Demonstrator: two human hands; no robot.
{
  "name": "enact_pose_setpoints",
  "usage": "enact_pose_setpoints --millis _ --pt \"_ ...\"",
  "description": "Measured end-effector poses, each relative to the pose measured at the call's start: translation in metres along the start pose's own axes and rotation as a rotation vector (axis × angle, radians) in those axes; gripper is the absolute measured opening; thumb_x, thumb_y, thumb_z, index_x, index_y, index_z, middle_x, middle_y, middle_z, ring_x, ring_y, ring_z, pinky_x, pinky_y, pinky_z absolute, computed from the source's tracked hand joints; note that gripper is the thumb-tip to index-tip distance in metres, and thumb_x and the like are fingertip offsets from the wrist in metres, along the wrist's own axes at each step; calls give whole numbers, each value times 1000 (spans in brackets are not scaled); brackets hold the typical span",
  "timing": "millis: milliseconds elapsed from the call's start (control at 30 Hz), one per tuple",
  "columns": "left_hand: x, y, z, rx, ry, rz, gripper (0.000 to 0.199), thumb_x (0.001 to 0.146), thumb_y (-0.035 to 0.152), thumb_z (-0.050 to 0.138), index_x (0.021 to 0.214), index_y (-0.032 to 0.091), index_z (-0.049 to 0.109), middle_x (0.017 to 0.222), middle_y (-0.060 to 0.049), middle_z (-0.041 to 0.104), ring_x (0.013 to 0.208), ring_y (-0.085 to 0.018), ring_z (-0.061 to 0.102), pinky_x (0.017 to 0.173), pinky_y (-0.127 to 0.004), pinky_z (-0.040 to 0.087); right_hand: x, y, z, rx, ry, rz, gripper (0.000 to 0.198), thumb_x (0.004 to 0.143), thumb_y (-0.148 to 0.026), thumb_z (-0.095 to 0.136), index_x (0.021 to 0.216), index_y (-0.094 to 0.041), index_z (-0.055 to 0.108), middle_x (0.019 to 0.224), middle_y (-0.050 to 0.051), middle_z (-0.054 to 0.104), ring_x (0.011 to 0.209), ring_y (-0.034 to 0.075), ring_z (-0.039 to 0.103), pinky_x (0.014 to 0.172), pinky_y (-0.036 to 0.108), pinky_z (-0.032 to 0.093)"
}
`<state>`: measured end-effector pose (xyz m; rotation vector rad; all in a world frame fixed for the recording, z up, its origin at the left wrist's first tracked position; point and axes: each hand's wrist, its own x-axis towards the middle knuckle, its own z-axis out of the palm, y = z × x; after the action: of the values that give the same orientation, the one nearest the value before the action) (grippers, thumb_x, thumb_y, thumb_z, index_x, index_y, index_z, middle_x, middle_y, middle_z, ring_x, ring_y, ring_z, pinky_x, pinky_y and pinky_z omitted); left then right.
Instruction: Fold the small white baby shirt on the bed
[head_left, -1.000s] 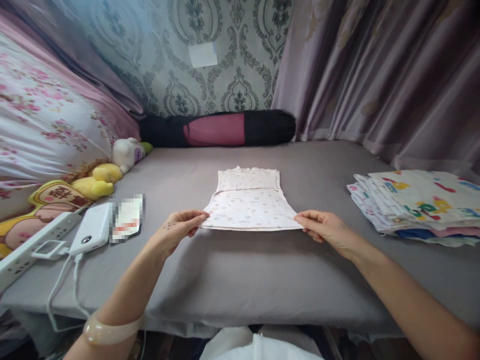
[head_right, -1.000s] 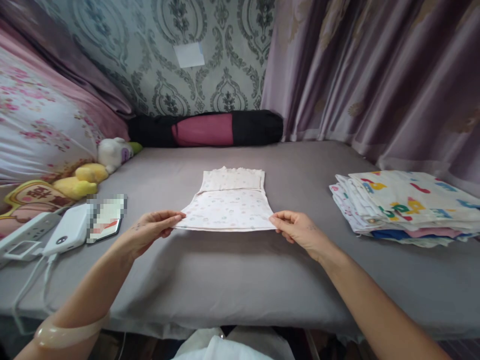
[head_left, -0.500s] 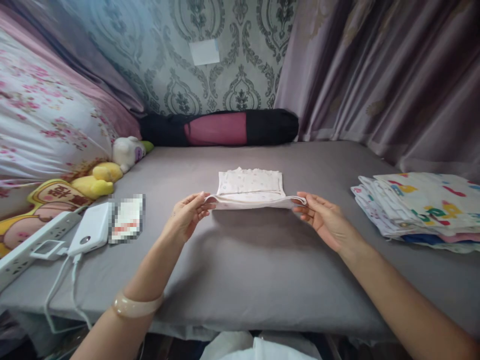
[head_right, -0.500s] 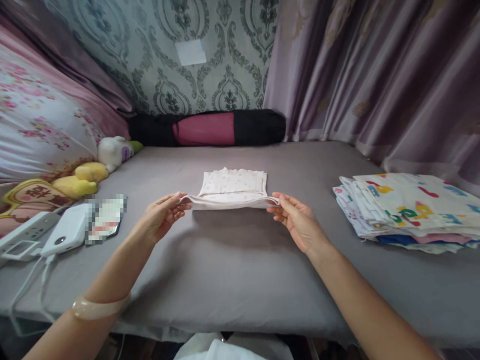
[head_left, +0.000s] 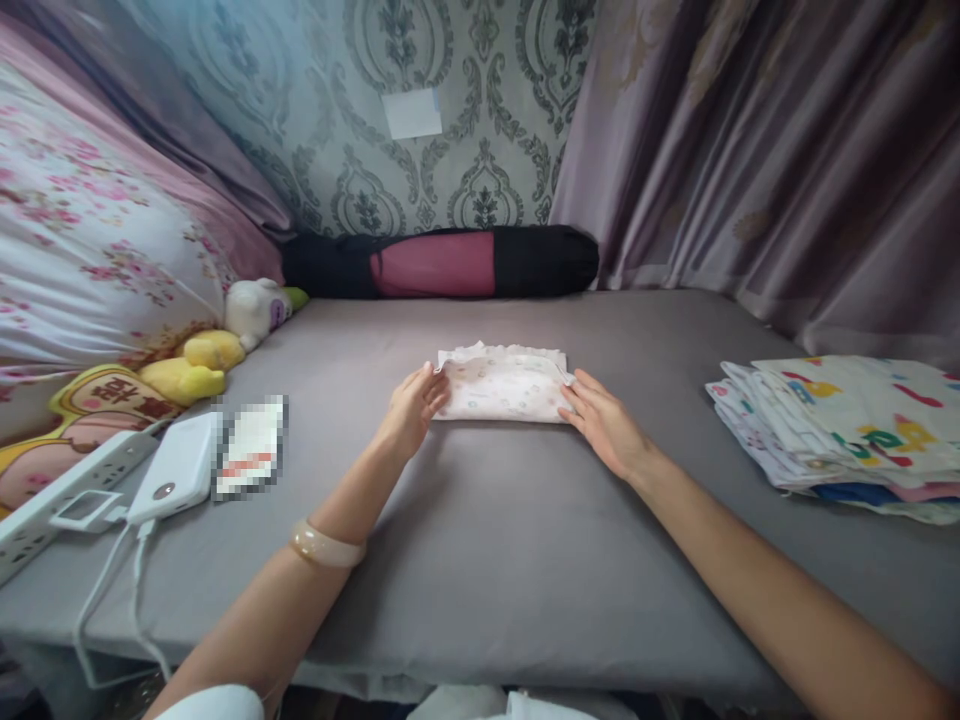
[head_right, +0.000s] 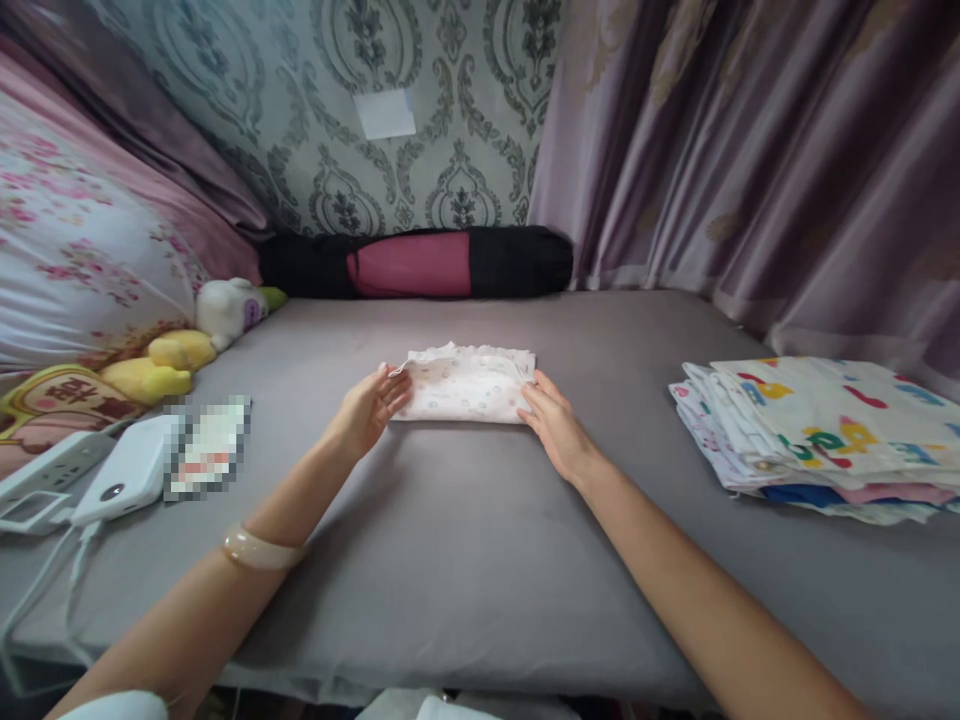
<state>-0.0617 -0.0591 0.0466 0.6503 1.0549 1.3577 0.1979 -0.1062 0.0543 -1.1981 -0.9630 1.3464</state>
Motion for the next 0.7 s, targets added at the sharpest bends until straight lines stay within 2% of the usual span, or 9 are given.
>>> enact_pose_setpoints --millis 233,567,700 --pt "32 -9 9 -17 55 5 21 86 36 68 92 17 60 106 -9 67 103 -16 64 89 -25 51 28 -1 7 0 10 24 69 93 -33 42 155 -21 15 158 11 28 144 20 29 113 43 35" --pt "68 -13 22 4 86 61 20 87 35 66 93 18 59 104 -9 67 103 -16 65 86 -24 51 68 1 6 -147 -17 16 73 94 -41 30 156 -14 3 160 14 21 146 18 23 112 38 37" --pt "78 -16 27 67 99 65 24 85 40 67 93 18 59 103 -8 67 104 -16 64 87 -25 50 82 4 3 -220 -33 5 72 95 -46 25 157 -17 3 160 13 19 146 20 24 110 41 40"
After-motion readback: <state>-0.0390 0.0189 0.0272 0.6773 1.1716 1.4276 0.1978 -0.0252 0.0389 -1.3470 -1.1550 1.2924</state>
